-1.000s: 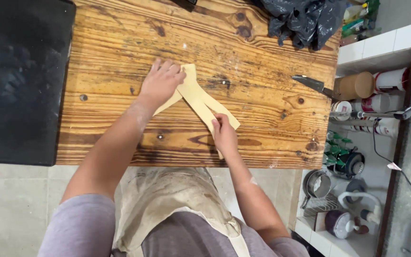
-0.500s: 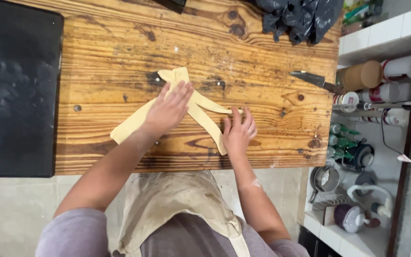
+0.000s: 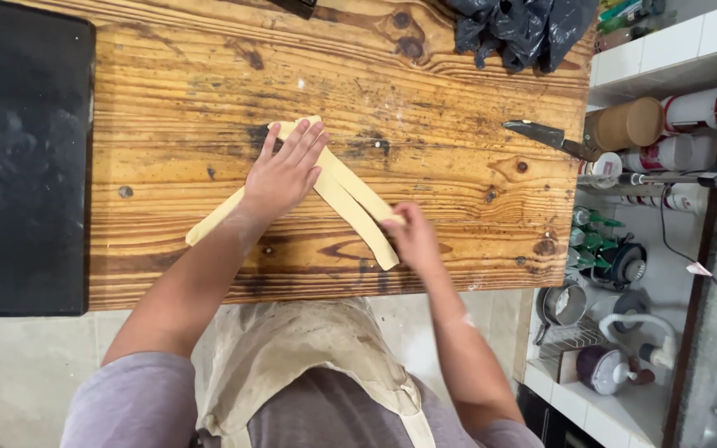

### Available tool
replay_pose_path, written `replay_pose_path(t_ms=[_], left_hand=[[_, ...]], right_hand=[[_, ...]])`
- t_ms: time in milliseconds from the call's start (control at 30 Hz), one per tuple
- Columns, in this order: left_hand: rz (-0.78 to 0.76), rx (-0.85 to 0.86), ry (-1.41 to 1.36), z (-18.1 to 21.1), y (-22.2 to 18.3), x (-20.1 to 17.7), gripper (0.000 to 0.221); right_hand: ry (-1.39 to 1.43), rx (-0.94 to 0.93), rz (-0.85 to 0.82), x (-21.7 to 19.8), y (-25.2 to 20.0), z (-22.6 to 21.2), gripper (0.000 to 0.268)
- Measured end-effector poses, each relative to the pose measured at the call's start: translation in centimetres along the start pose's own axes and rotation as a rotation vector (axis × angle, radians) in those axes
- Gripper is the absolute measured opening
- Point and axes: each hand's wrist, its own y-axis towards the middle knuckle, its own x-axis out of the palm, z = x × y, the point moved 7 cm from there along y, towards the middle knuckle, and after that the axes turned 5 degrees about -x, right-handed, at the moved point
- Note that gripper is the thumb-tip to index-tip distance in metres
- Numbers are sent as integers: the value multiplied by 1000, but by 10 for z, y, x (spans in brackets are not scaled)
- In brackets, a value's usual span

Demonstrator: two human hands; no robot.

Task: Braiding strips of dough into loaves on a wooden workbench

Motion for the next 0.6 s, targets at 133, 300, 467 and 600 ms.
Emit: replay_pose_path(t_ms=[133, 300, 467, 600], left_hand=[[-41, -32, -34, -2, -3, 3, 59], [-73, -50, -66, -4, -1, 2, 60], [-113, -186, -401, -28, -9, -25, 56], [109, -404, -219, -64, -81, -57, 44]], right_hand=[[55, 22, 308, -89, 8, 58, 37], [44, 134, 271, -83, -5, 59, 38], [-187, -91, 66, -5, -42, -83, 28], [-128, -551, -441, 83, -79, -189, 32]])
